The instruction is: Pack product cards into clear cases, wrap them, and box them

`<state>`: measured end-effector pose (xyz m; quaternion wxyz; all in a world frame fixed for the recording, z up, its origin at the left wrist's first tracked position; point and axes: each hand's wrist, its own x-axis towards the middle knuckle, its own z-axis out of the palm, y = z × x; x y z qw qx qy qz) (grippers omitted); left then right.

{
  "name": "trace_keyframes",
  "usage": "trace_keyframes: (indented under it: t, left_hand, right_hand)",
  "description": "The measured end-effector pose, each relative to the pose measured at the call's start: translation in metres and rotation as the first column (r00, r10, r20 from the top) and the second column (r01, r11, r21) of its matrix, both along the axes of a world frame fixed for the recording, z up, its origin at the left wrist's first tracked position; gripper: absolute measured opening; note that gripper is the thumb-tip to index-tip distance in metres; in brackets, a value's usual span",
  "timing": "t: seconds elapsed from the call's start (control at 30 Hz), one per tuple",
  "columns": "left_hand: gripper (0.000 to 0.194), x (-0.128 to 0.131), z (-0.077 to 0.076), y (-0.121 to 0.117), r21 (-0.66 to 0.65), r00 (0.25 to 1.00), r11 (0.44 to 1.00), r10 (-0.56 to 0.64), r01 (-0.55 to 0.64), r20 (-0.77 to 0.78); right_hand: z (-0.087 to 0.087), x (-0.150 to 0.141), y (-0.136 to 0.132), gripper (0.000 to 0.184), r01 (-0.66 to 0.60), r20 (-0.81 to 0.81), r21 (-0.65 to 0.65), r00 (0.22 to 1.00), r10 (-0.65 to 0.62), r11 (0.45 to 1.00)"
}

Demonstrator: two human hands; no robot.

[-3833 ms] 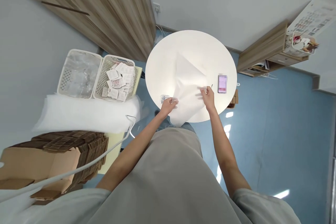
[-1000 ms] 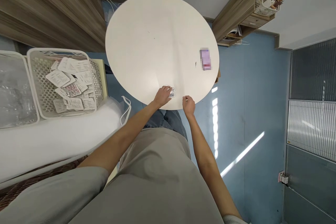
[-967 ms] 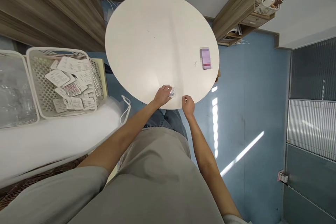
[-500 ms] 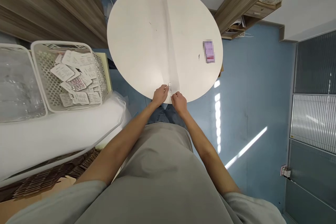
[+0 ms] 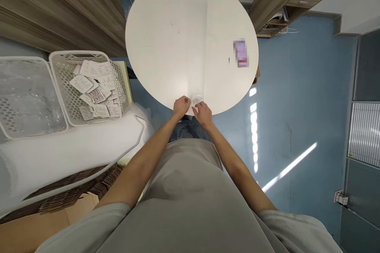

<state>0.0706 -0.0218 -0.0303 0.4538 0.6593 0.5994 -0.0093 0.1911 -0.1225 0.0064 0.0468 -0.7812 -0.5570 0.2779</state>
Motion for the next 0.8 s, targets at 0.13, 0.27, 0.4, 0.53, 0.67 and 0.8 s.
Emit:
trace_keyframes:
  t: [0.13, 0.27, 0.4, 0.53, 0.67, 0.8]
  left_hand:
    - [0.021, 0.002, 0.003, 0.001, -0.011, 0.998, 1.0, -0.016, 0.015, -0.052]
    - [0.019, 0.006, 0.001, 0.0, -0.017, 0.992, 1.0, -0.028, 0.026, -0.12]
    - [0.019, 0.013, 0.001, -0.003, 0.001, 0.981, 0.999, -0.045, 0.045, -0.191]
    - [0.017, 0.018, -0.002, -0.009, 0.084, 0.972, 0.995, -0.027, 0.048, -0.232]
    - [0.015, 0.018, -0.01, -0.011, 0.302, 0.99, 0.95, -0.043, 0.082, -0.133]
    - [0.036, 0.016, -0.018, -0.011, 0.386, 0.975, 0.899, -0.221, 0.205, -0.005]
  right_hand:
    - [-0.009, 0.022, 0.003, 0.033, 0.291, -0.018, 0.0, 0.957, -0.291, 0.957]
    - [-0.02, 0.039, 0.012, 0.031, 0.406, -0.075, -0.095, 0.908, -0.413, 0.909]
    - [-0.028, 0.042, 0.021, 0.026, 0.417, -0.147, -0.16, 0.886, -0.44, 0.895]
    - [-0.03, 0.039, 0.024, 0.024, 0.444, -0.173, -0.168, 0.866, -0.47, 0.88]
    - [-0.032, 0.035, 0.024, 0.022, 0.476, -0.188, -0.169, 0.844, -0.502, 0.863]
    - [-0.033, 0.032, 0.022, 0.019, 0.503, -0.202, -0.156, 0.826, -0.526, 0.85]
